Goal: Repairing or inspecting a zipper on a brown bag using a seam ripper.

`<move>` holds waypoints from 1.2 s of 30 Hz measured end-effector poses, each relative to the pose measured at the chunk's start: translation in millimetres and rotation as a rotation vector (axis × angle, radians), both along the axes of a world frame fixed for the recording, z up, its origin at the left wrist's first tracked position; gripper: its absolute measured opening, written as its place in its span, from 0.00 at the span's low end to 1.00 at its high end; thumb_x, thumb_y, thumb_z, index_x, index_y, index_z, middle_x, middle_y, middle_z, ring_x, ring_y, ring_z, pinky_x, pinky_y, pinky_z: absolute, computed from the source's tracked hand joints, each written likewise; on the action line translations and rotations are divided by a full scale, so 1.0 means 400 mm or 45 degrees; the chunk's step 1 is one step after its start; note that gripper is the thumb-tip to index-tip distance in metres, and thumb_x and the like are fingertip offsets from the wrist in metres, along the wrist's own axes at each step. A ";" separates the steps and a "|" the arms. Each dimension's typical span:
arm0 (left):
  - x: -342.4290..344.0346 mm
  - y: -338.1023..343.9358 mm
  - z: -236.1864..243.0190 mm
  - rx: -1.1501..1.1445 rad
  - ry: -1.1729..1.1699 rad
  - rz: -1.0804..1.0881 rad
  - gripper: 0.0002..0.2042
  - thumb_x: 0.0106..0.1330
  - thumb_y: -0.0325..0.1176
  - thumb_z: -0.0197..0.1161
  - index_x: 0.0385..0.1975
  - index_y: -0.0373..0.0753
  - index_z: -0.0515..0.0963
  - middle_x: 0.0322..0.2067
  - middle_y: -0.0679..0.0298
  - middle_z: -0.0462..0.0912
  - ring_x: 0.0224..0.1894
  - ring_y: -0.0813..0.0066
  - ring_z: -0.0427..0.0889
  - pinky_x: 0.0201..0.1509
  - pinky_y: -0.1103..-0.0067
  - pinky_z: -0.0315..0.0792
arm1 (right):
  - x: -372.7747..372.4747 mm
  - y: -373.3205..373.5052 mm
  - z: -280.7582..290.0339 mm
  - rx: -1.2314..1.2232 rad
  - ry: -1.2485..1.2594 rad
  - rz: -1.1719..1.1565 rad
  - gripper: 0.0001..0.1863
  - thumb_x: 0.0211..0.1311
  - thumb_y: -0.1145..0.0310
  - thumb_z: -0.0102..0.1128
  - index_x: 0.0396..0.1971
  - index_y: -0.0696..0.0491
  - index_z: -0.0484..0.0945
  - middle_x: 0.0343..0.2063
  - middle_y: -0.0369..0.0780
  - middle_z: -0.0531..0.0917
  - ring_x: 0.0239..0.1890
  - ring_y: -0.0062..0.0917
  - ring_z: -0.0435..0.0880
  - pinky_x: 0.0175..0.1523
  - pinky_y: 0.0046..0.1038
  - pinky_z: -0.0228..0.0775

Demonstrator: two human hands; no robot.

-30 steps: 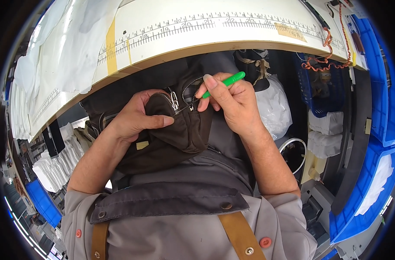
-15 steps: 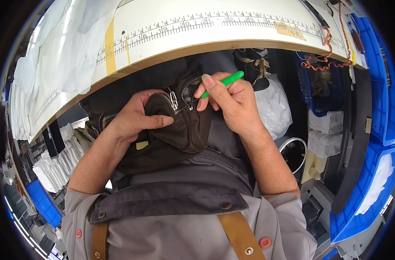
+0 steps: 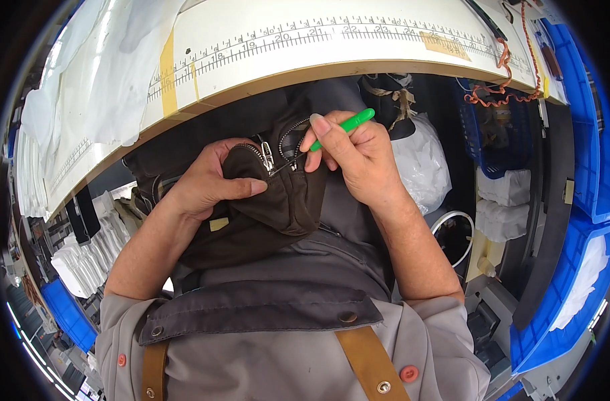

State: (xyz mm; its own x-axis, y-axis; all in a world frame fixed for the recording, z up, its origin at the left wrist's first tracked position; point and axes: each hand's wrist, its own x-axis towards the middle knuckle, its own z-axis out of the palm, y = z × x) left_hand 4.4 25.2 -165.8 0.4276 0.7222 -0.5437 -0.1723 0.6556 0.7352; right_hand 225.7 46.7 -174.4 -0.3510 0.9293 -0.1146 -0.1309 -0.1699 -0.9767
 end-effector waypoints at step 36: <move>-0.003 0.005 -0.001 0.037 -0.047 -0.054 0.20 0.46 0.22 0.70 0.40 0.35 0.72 0.35 0.68 0.77 0.39 0.83 0.75 0.46 0.85 0.69 | -0.003 0.024 0.018 -0.182 0.005 0.006 0.18 0.64 0.59 0.50 0.21 0.56 0.77 0.13 0.37 0.78 0.14 0.11 0.69 0.21 0.12 0.58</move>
